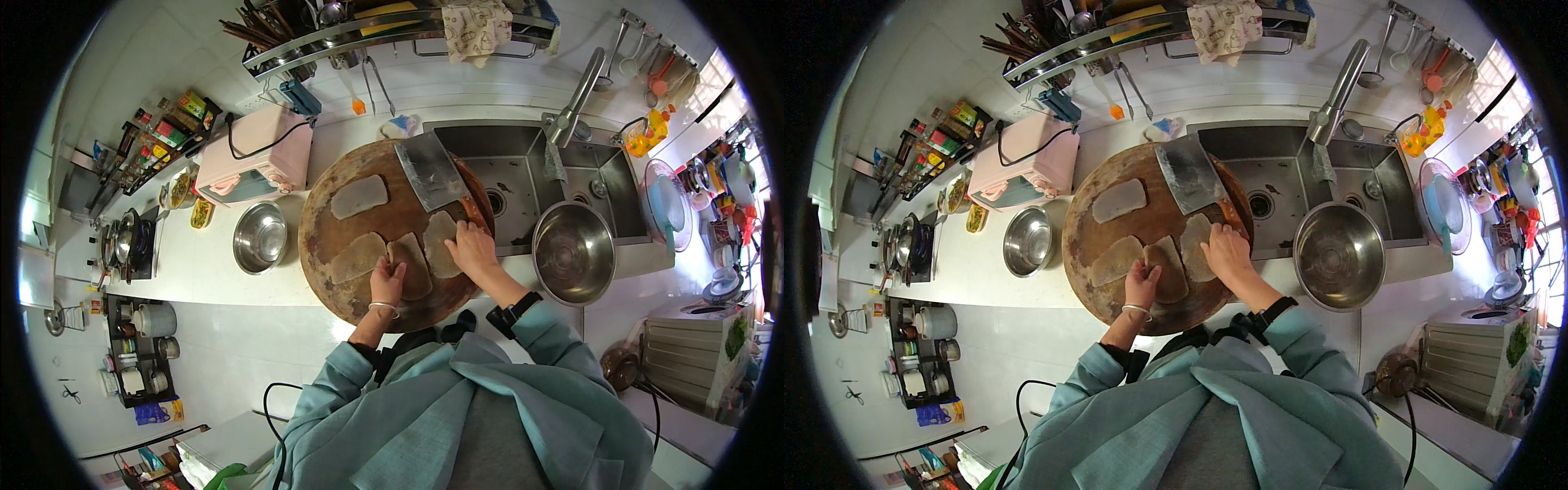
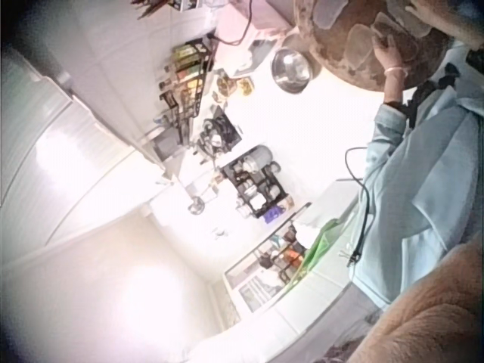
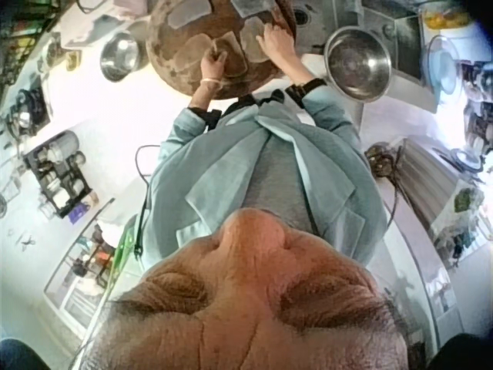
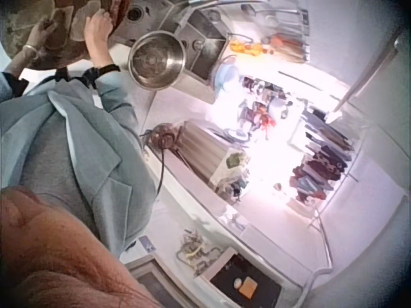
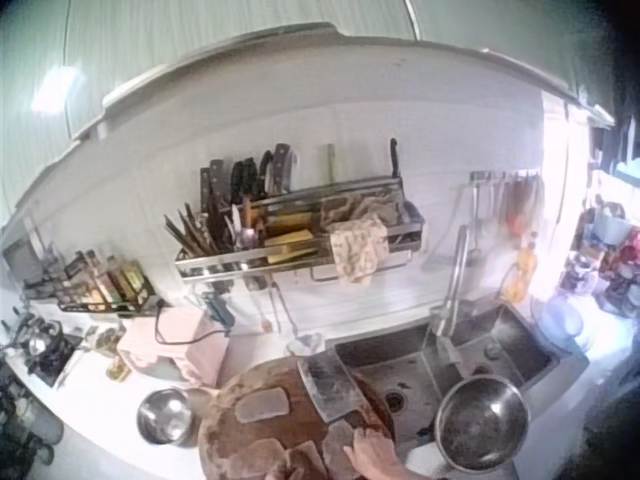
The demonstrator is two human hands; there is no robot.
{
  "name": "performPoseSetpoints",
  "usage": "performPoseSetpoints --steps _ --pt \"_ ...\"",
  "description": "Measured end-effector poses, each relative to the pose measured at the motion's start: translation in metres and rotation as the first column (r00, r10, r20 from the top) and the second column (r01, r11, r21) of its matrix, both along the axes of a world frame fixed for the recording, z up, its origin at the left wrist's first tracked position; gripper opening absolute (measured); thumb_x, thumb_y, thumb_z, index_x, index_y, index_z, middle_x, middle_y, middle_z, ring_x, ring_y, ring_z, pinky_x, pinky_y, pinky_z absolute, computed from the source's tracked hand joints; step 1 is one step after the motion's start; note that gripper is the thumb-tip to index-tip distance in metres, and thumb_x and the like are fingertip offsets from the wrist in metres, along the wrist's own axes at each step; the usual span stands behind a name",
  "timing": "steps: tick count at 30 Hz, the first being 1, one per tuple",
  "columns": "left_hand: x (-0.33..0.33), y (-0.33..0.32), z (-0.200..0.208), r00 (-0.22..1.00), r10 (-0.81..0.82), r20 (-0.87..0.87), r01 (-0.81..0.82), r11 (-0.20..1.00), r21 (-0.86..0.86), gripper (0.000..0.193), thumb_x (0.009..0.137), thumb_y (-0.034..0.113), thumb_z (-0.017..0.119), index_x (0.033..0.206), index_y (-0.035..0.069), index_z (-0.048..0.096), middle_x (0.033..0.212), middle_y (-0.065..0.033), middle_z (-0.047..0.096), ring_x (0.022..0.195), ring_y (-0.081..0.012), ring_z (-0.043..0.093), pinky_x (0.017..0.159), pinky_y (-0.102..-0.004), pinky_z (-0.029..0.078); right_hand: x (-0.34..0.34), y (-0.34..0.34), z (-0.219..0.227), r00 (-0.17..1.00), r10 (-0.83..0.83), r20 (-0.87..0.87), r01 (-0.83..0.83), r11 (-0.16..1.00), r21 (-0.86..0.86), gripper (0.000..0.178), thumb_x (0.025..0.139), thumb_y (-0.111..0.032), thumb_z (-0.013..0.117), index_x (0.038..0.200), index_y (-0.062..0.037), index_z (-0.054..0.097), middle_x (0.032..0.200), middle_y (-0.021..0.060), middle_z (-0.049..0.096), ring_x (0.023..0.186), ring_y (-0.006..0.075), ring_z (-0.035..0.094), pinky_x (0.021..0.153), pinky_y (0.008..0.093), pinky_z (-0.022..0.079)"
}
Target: The person uses a cleaver to cut several rectangular pieces of a light-colored food item on a wooden cutting board, then places them into a metal bowl. The person rinses the pieces under running water, washes the cleaver and cutting board with a cloth, and moves the bowl to another area.
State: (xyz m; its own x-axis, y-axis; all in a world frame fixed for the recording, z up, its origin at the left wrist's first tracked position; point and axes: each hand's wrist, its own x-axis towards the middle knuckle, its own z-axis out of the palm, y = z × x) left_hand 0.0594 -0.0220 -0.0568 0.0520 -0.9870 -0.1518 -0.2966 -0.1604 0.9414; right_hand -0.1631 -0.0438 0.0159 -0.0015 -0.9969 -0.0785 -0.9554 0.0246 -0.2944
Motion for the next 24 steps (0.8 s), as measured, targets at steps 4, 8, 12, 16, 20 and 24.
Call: performPoseSetpoints --steps 4,8,12,16,20,24 --pt "-0.001 0.000 -0.009 0.889 0.175 -0.423 -0.094 0.974 0.207 0.012 0.086 0.006 0.067 0.095 0.003 0.059 0.090 -0.0047 0.066 0.078 -0.0132 0.058 0.070 -0.0288 0.047 0.009 -0.001 -0.002 0.985 -0.154 0.079 0.140 0.977 0.159 0.045 0.084 -0.035 0.067 0.108 0.0011 0.055 0.094 0.0164 0.063 0.090 0.0316 0.064 0.072 0.0431 0.053" --pt "0.001 0.005 0.007 0.753 0.223 -0.619 -0.003 0.942 0.336 0.015 0.089 0.006 0.065 0.103 0.002 0.063 0.093 -0.0042 0.066 0.087 -0.0149 0.062 0.080 -0.0288 0.050 0.011 0.002 -0.005 0.974 -0.113 0.196 0.092 0.989 0.116 0.032 0.082 -0.030 0.069 0.099 -0.0043 0.064 0.095 0.0141 0.064 0.092 0.0326 0.064 0.071 0.0461 0.053" --pt "-0.006 0.001 0.041 0.874 0.083 -0.479 0.097 0.935 0.340 0.014 0.091 0.010 0.063 0.104 0.003 0.065 0.093 -0.0046 0.067 0.083 -0.0152 0.064 0.077 -0.0277 0.052 0.007 0.018 0.000 0.929 0.010 0.371 0.096 0.959 -0.267 0.023 0.083 -0.029 0.066 0.084 -0.0066 0.062 0.092 0.0145 0.064 0.088 0.0358 0.062 0.069 0.0494 0.049" --pt "-0.044 -0.002 0.071 0.881 -0.129 -0.455 0.282 0.915 0.288 0.019 0.094 0.010 0.059 0.110 0.001 0.064 0.100 -0.0049 0.067 0.089 -0.0139 0.064 0.077 -0.0275 0.052 -0.029 0.046 0.023 0.716 -0.126 0.686 0.271 0.956 -0.108 0.028 0.092 -0.030 0.058 0.097 -0.0029 0.056 0.084 0.0228 0.062 0.082 0.0424 0.060 0.067 0.0485 0.046" --pt "-0.121 -0.001 0.090 0.793 -0.324 -0.515 0.486 0.847 0.215 0.018 0.093 0.009 0.061 0.108 0.000 0.065 0.101 -0.0023 0.067 0.091 -0.0114 0.061 0.082 -0.0274 0.049 -0.107 0.080 0.049 0.646 -0.273 0.713 0.481 0.870 -0.103 0.026 0.093 -0.027 0.057 0.100 -0.0022 0.057 0.088 0.0231 0.062 0.083 0.0431 0.060 0.069 0.0450 0.048" --pt "-0.220 -0.008 0.084 0.683 -0.358 -0.636 0.638 0.717 0.282 0.023 0.093 0.012 0.062 0.114 0.003 0.063 0.107 -0.0022 0.064 0.096 -0.0112 0.059 0.082 -0.0269 0.048 -0.190 0.096 0.043 0.673 -0.337 0.659 0.575 0.798 -0.179 0.026 0.093 -0.025 0.057 0.096 0.0001 0.055 0.087 0.0242 0.061 0.080 0.0429 0.059 0.070 0.0415 0.048"
